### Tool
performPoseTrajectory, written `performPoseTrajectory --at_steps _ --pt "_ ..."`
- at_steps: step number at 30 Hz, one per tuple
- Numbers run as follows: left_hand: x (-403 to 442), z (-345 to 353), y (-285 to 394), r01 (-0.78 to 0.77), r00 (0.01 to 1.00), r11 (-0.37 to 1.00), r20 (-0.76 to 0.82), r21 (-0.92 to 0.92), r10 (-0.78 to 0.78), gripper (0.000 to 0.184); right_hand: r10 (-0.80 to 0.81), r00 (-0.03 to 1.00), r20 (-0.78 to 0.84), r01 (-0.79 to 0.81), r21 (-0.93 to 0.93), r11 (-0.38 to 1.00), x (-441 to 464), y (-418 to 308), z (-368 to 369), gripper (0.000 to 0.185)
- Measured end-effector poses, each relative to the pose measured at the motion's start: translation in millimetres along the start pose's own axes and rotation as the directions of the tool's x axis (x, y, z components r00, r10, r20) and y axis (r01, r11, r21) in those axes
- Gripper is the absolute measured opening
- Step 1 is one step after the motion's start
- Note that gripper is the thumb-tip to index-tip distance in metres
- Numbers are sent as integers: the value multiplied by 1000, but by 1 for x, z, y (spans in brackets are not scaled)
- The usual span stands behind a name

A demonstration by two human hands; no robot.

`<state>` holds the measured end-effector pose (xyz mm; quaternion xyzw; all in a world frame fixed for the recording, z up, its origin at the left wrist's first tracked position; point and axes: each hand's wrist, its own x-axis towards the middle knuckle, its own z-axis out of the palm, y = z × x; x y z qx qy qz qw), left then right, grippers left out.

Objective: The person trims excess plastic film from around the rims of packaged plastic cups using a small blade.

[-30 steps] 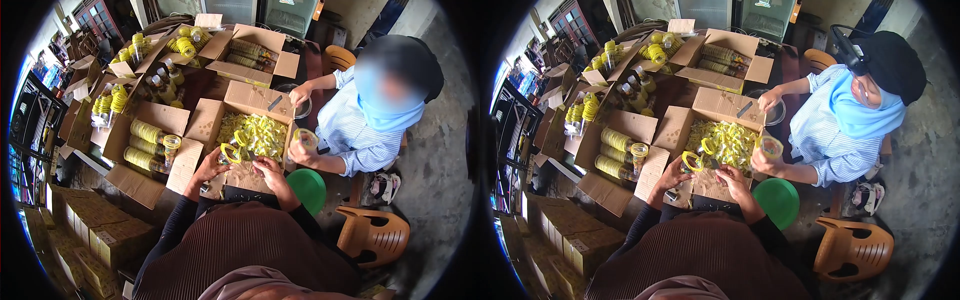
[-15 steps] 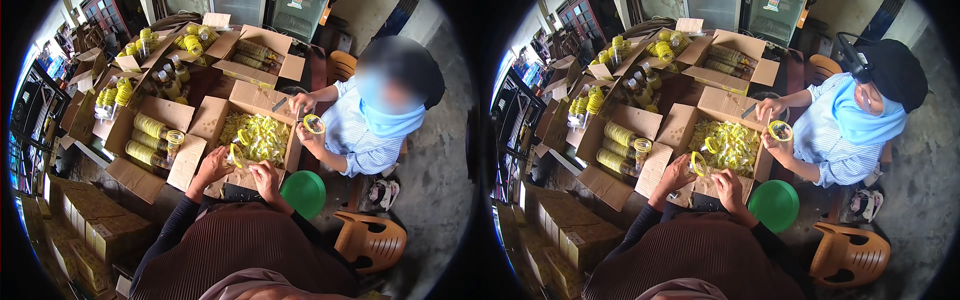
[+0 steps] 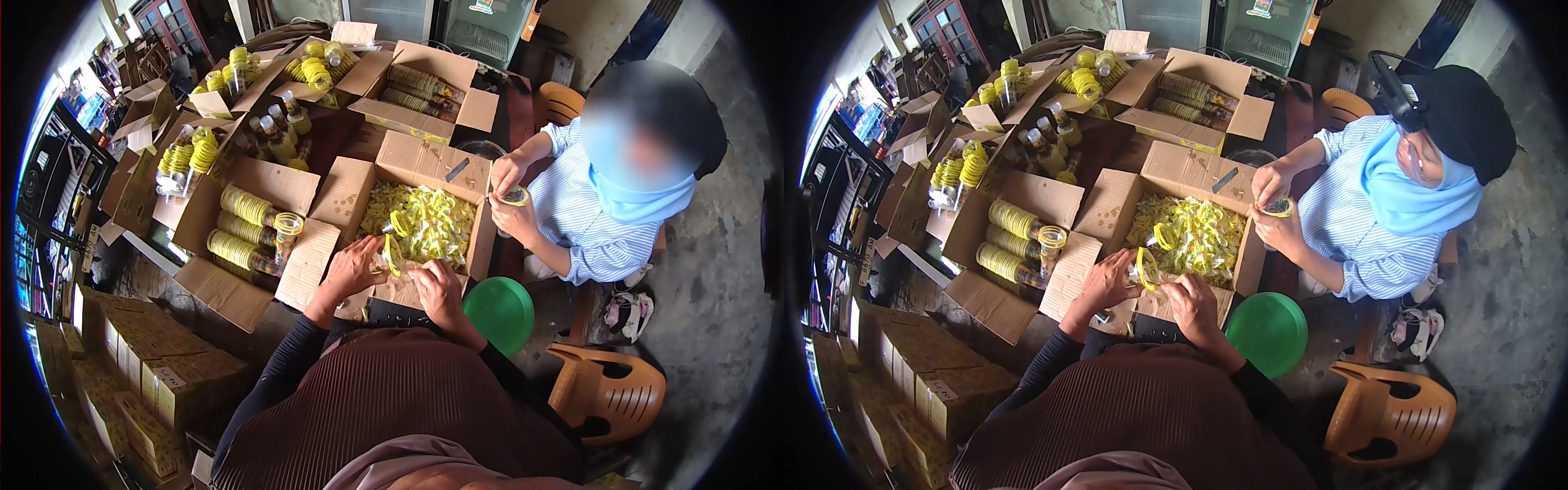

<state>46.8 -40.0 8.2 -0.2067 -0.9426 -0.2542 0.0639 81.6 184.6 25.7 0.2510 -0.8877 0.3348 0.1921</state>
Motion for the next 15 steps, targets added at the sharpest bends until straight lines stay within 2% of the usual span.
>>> performPoseTrajectory --at_steps 3,6,8,9,11,12,14,15 --pt "1 0 0 29 997 999 67 -43 -26 70 -40 999 -3 40 -57 998 1 -2 2 16" --pt "1 -3 2 -32 999 999 0 -13 32 70 -61 998 1 61 -103 993 -1 4 11 17" --pt "5 -4 1 56 990 996 129 -68 -47 71 -136 990 -24 130 -160 979 -4 12 21 18" --pt "5 -2 -1 55 990 996 130 -69 -46 71 -135 991 -24 130 -161 978 -4 15 24 18" --pt "6 5 -8 -26 1000 992 -4 -127 26 70 -182 983 -35 172 -194 966 -5 20 31 20" --pt "6 7 -10 -27 1000 991 -5 -128 27 70 -183 983 -35 173 -195 965 -5 20 33 20" --pt "7 8 -14 53 996 988 72 -143 -43 68 -174 984 -40 161 -228 960 -4 20 36 21" --pt "8 9 -20 52 992 957 127 -284 -16 73 -180 983 -45 165 -232 959 -3 24 40 21"
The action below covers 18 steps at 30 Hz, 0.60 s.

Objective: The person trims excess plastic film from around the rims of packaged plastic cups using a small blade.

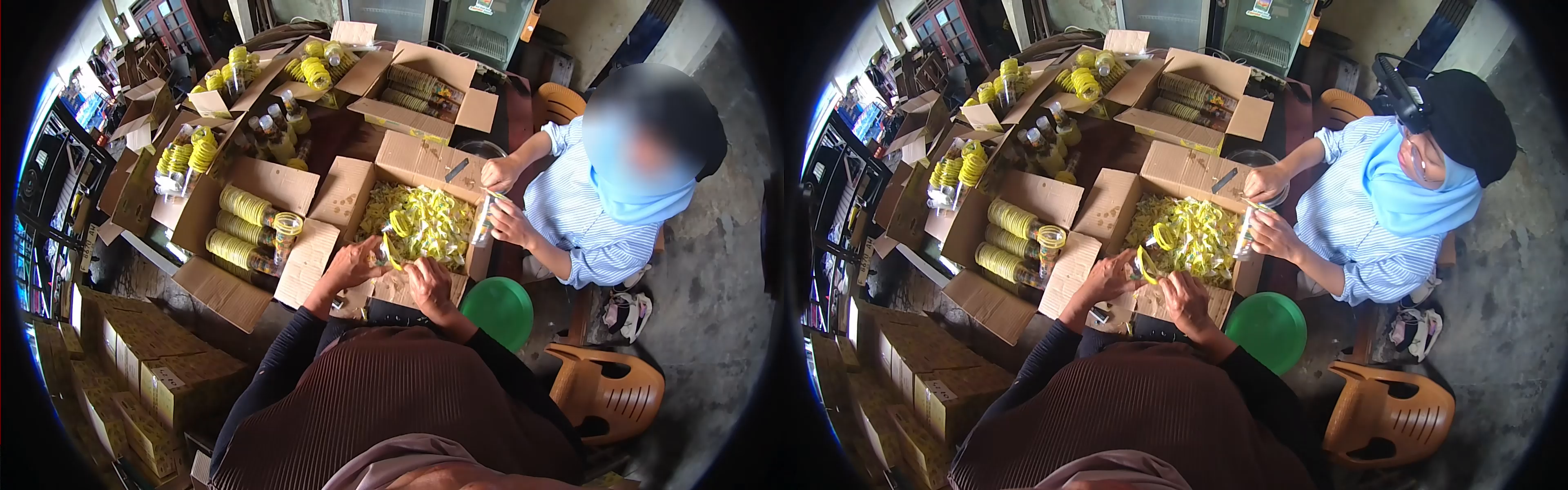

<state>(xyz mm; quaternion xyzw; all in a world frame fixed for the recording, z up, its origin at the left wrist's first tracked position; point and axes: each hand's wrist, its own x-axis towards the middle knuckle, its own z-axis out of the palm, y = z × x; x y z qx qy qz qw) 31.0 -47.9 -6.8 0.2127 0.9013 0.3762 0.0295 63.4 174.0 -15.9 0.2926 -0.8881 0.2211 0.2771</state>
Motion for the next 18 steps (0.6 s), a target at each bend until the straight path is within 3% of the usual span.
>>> performPoseTrajectory --at_steps 1,2,3,5,9,11,15,17,18 --pt "2 0 -4 -13 998 990 58 -144 22 79 -12 1000 -6 12 1 1000 0 4 6 21" --pt "-1 4 -6 146 975 980 190 -137 -118 84 -22 1000 -10 22 3 1000 -1 8 10 22" --pt "-3 8 -8 88 989 983 131 -161 -67 83 -22 1000 -9 22 2 1000 -1 9 10 22" --pt "-3 9 -15 143 980 957 170 -251 -102 81 113 991 64 -120 102 988 2 11 12 20" --pt "-2 -5 -2 156 984 959 125 -237 -129 80 271 955 120 -294 274 916 7 14 7 9" --pt "-5 7 -14 -22 991 980 -134 -198 -4 78 254 957 140 -285 276 918 8 13 3 7" --pt "-3 6 -18 -37 994 982 -108 -187 17 73 196 974 114 -222 289 931 9 8 -6 8" --pt "-4 -1 -14 145 988 953 89 -267 -126 70 176 980 92 -195 267 944 11 7 -11 9" --pt "-4 2 -17 145 988 953 91 -267 -124 70 147 985 85 -162 213 963 12 6 -13 11"
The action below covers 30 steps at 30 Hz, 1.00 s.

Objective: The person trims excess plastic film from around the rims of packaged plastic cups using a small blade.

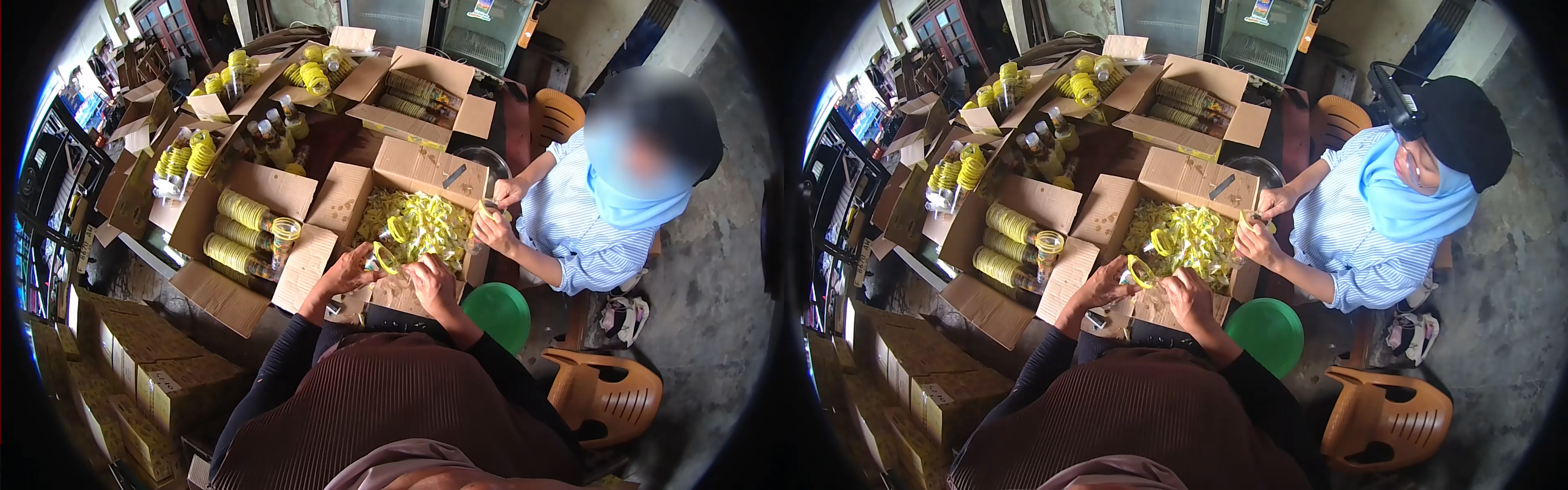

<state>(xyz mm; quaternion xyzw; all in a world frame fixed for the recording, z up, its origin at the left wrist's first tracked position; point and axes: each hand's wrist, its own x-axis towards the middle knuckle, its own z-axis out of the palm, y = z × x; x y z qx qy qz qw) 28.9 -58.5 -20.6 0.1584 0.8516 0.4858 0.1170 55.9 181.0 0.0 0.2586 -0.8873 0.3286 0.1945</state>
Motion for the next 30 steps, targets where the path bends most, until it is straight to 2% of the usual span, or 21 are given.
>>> performPoseTrajectory --at_steps 2,4,6,8,9,12,14,15,17,18,19,20,21,22,23,24,25,27,28,29,30 --pt "1 5 -8 -131 988 991 -81 17 132 69 -34 999 2 34 -58 998 1 -2 -2 12" --pt "-1 -3 6 -99 994 995 -49 0 99 69 -137 990 -10 134 -152 979 0 -5 -2 15" --pt "-4 -4 11 -65 998 998 -13 -17 65 69 -129 992 1 128 -143 981 -2 -4 1 14" --pt "-5 -3 12 -37 999 997 -21 74 38 68 -124 992 10 124 -136 983 -3 -2 4 13" --pt "-5 -4 12 -35 999 997 -22 74 37 68 -191 982 3 188 -197 962 -5 -3 6 11" --pt "-6 -7 11 -128 991 987 -25 95 131 65 -268 963 -4 259 -249 933 -8 -1 12 9" --pt "-7 -12 10 131 985 978 133 -161 -110 63 -279 960 0 271 -232 934 -8 1 14 8" --pt "-9 -12 8 134 985 977 133 -163 -113 63 -278 961 3 271 -229 935 -8 0 14 8" --pt "-10 -11 6 167 974 824 220 -542 -52 62 -258 966 -22 247 -220 944 -6 -2 16 7" --pt "-12 -13 8 181 969 805 243 -566 -47 63 -258 966 -21 247 -219 944 -6 -3 18 7" --pt "-12 -13 3 181 969 804 242 -566 -47 63 -147 989 -3 145 -140 980 -6 -4 19 7" --pt "-11 -12 -4 180 969 869 232 -460 -78 65 -36 999 24 37 -62 997 -6 -5 21 7" --pt "-11 -13 -1 181 970 921 218 -346 -109 67 -38 999 25 39 -62 997 -9 -1 26 7" --pt "-10 -13 1 181 970 920 216 -347 -110 67 85 995 45 -86 29 996 -12 3 32 7" --pt "-9 -11 4 125 978 989 178 -79 -109 69 204 976 77 -212 116 970 -15 7 37 7" --pt "-9 -11 7 71 985 978 142 197 -100 70 173 983 67 -180 109 978 -13 3 34 6" --pt "-9 -9 3 73 985 978 141 195 -102 70 172 982 70 -179 110 978 -12 1 29 6" --pt "-9 -8 -4 18 997 996 71 -91 -12 64 -227 974 -5 223 -177 959 -9 -2 20 7" --pt "-6 -11 -2 132 978 972 184 -197 -95 60 -274 962 -24 261 -232 937 -13 0 23 10" --pt "-6 -10 -3 131 978 972 185 -197 -94 60 -272 962 -24 259 -234 937 -13 0 24 10" --pt "-6 -10 0 94 981 941 193 -326 -31 57 -259 966 -21 248 -215 945 -12 2 24 9"
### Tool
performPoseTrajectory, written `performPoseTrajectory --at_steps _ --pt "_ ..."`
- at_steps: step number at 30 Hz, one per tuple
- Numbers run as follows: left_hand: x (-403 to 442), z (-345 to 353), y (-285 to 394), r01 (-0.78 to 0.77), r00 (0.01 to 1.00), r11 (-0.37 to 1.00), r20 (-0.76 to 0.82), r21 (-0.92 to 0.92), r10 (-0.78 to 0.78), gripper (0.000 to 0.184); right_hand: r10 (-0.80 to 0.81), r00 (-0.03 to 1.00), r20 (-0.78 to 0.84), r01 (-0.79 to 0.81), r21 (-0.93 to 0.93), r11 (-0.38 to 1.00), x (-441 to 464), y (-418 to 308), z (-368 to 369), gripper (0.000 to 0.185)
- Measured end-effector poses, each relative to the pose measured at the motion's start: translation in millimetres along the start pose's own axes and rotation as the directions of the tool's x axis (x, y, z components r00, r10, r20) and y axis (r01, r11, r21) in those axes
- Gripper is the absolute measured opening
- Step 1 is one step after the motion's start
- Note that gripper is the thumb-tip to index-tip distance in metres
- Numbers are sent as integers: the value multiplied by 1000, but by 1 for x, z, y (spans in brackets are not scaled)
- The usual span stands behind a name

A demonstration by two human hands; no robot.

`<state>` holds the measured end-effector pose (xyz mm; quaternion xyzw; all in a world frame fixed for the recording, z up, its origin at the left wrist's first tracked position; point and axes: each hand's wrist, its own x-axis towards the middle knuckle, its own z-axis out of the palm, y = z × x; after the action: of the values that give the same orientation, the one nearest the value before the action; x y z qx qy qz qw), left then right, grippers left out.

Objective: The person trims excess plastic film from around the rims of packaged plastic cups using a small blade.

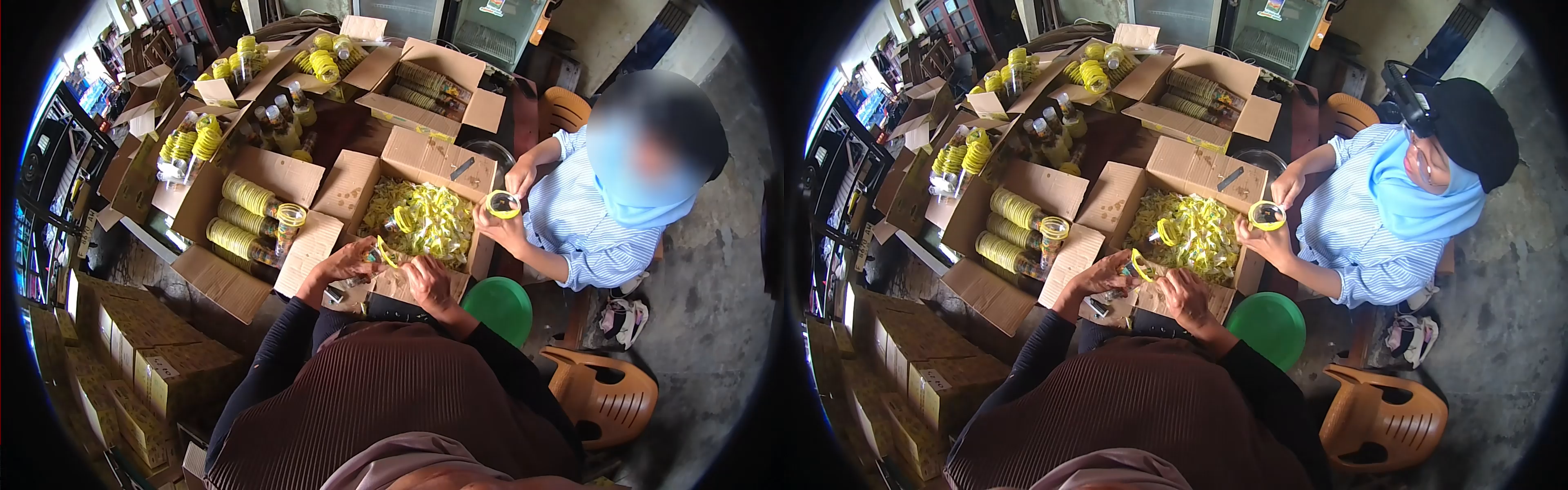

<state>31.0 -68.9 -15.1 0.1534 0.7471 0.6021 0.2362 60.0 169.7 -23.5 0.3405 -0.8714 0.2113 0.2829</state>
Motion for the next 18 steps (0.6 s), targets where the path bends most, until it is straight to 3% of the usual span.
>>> performPoseTrajectory --at_steps 1,2,4,5,7,8,9,11,12,14,15,17,18 --pt "0 1 3 -56 998 990 21 -126 60 55 13 1000 8 -13 19 1000 0 1 -1 10" --pt "-1 1 6 26 996 977 93 -210 -6 49 13 1000 9 -14 17 1000 0 0 0 10" --pt "3 7 -1 -5 998 982 53 -186 16 50 270 958 92 -276 61 959 2 -4 2 11" --pt "4 9 -5 -32 999 987 13 -158 35 50 271 958 91 -277 61 959 1 -3 5 11" --pt "1 12 5 -32 999 984 7 -175 34 51 478 865 151 -501 290 815 2 -1 10 15" --pt "-1 13 8 -31 999 981 2 -193 32 53 487 853 187 -521 294 801 1 2 10 14" --pt "1 11 0 -31 999 981 2 -193 32 53 486 854 186 -521 293 802 1 3 7 14" --pt "8 6 -25 -246 968 966 -30 78 249 54 477 852 215 -523 338 782 0 6 3 15" --pt "6 5 -17 -246 968 966 -29 79 249 54 478 852 214 -523 339 782 2 6 -2 15" --pt "2 2 -2 -69 997 998 44 -3 69 53 301 940 158 -330 215 919 4 4 -12 16" --pt "2 3 3 -69 997 998 47 -2 69 53 304 940 157 -333 214 918 5 4 -14 16" --pt "1 5 11 -47 994 977 91 -208 67 53 148 987 67 -153 78 985 6 4 -18 18" --pt "2 6 13 -48 993 977 92 -207 69 53 106 994 39 -108 42 993 5 3 -18 20"
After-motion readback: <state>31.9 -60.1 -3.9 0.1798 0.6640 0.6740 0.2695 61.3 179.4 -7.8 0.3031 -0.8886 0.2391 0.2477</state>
